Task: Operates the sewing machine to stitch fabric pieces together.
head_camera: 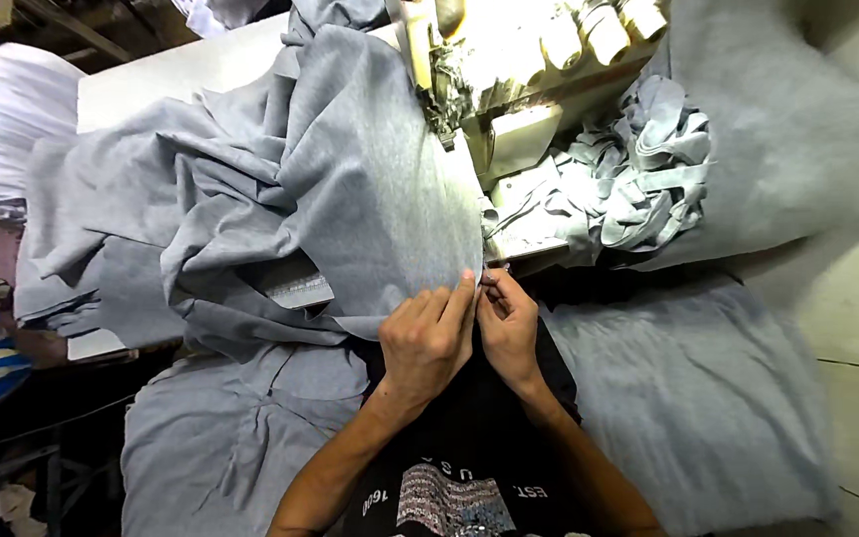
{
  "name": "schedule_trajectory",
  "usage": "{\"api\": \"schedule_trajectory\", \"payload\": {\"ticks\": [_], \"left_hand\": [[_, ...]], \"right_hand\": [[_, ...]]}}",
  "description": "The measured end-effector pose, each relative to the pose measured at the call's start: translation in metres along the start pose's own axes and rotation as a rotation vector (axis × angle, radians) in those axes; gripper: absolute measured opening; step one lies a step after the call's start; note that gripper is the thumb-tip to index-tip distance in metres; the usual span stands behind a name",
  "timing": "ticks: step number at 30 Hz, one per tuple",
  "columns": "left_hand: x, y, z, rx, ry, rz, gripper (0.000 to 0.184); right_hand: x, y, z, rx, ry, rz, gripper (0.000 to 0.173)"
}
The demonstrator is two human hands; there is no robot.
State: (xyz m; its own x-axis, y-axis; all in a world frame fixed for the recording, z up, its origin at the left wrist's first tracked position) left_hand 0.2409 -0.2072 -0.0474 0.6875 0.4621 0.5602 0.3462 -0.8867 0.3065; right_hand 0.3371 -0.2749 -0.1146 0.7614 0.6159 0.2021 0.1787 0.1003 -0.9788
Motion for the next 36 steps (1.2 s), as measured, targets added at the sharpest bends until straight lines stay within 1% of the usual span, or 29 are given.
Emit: {"api": "schedule_trajectory", "payload": {"ticks": [11, 14, 18, 21, 24, 29, 36], "left_hand": [[0.02, 0.001, 0.011, -0.049, 0.022, -0.038, 0.019], [0.021, 0.0, 0.013, -0.11, -0.058, -0.1, 0.024], [0.004, -0.003, 0.009, -0.178, -0.131, -0.159, 0.029], [-0.008, -0.005, 0.007, -0.202, -0.11, -0.151, 0.023], [-0.008, -0.004, 0.005, -0.193, -0.081, -0.125, 0.019], [0.0, 0.002, 0.003, -0.17, -0.051, -0.085, 0.021], [0.015, 0.005, 0.006, -0.165, -0.007, -0.08, 0.02]], "right_hand": [[0.012, -0.005, -0.004, -0.047, 0.037, -0.046, 0.012], [0.013, -0.005, -0.004, -0.057, 0.048, -0.028, 0.011], [0.011, -0.005, -0.007, -0.094, 0.051, -0.038, 0.012], [0.009, -0.004, -0.01, -0.12, 0.057, -0.044, 0.012], [0.008, -0.004, -0.009, -0.128, 0.056, -0.045, 0.012], [0.012, -0.008, -0.013, -0.134, 0.077, -0.061, 0.013], [0.024, -0.012, -0.015, -0.157, 0.077, -0.084, 0.012]]}}
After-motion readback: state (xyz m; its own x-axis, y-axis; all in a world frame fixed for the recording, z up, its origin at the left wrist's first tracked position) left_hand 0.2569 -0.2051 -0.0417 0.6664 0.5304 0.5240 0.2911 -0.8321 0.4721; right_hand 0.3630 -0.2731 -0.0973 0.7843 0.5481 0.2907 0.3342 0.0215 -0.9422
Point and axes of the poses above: each hand's wrist, its own x-axis towards the middle knuckle, its own z-axis out of the palm, y = z × x, the point moved 8 cm from there along x, towards the middle knuckle, and after that the axes turned 2 degrees about -x, right-handed, at the moved point
